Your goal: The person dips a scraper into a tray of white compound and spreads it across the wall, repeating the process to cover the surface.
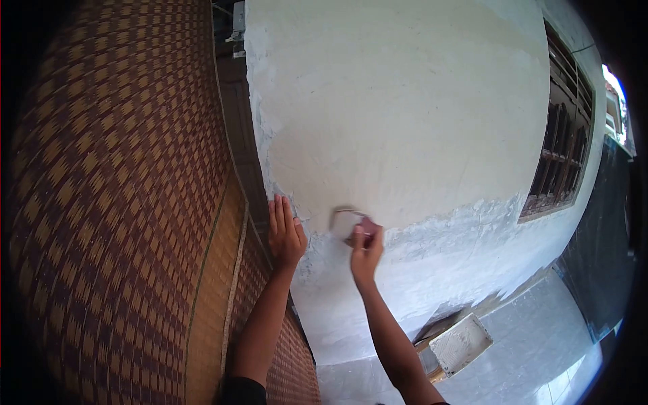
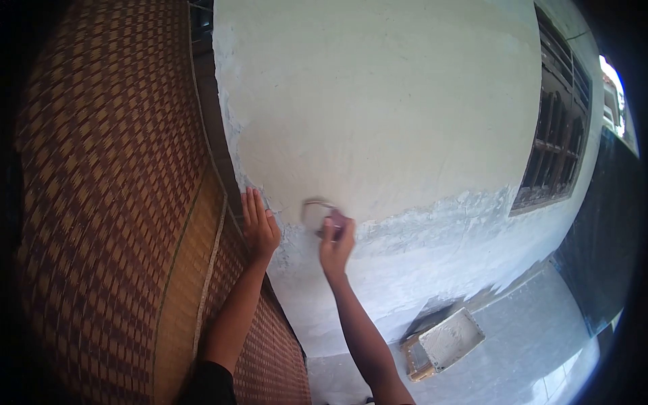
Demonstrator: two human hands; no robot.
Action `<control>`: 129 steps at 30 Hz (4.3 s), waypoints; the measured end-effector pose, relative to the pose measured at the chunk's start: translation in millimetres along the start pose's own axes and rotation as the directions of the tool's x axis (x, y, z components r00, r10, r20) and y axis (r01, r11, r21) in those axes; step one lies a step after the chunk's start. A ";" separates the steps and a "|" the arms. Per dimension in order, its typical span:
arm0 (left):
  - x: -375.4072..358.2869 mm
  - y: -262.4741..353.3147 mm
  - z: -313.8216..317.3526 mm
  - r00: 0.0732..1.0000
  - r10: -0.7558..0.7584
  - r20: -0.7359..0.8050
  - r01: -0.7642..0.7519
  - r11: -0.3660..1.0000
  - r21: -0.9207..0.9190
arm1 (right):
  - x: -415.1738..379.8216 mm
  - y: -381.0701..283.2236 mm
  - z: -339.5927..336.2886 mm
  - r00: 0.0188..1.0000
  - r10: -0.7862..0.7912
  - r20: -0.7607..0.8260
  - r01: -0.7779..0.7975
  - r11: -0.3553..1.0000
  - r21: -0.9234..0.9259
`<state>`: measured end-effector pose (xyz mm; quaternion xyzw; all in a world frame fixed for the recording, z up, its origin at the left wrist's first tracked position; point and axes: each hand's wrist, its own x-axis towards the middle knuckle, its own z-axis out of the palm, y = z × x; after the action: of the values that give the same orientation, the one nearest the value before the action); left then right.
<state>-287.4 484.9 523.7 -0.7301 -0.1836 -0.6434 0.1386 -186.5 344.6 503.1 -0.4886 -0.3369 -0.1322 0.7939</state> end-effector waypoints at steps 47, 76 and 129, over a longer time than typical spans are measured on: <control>-3.3 2.0 1.4 1.000 -0.014 0.001 0.014 1.000 0.023 | 10.3 5.1 -1.1 0.970 -0.206 0.132 0.241 0.901 -0.361; -2.2 1.9 1.0 0.999 -0.031 0.004 0.031 0.999 0.024 | 28.3 -23.6 -9.6 0.973 0.028 -0.231 -0.019 0.999 0.040; -2.0 3.5 -2.4 1.000 -0.015 -0.003 0.015 1.000 0.020 | -2.4 23.0 -21.6 0.959 -0.211 0.191 0.259 0.924 -0.282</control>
<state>-288.1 480.6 522.2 -0.7264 -0.1954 -0.6436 0.1413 -167.1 336.8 479.3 -0.5698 -0.4302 -0.2382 0.6584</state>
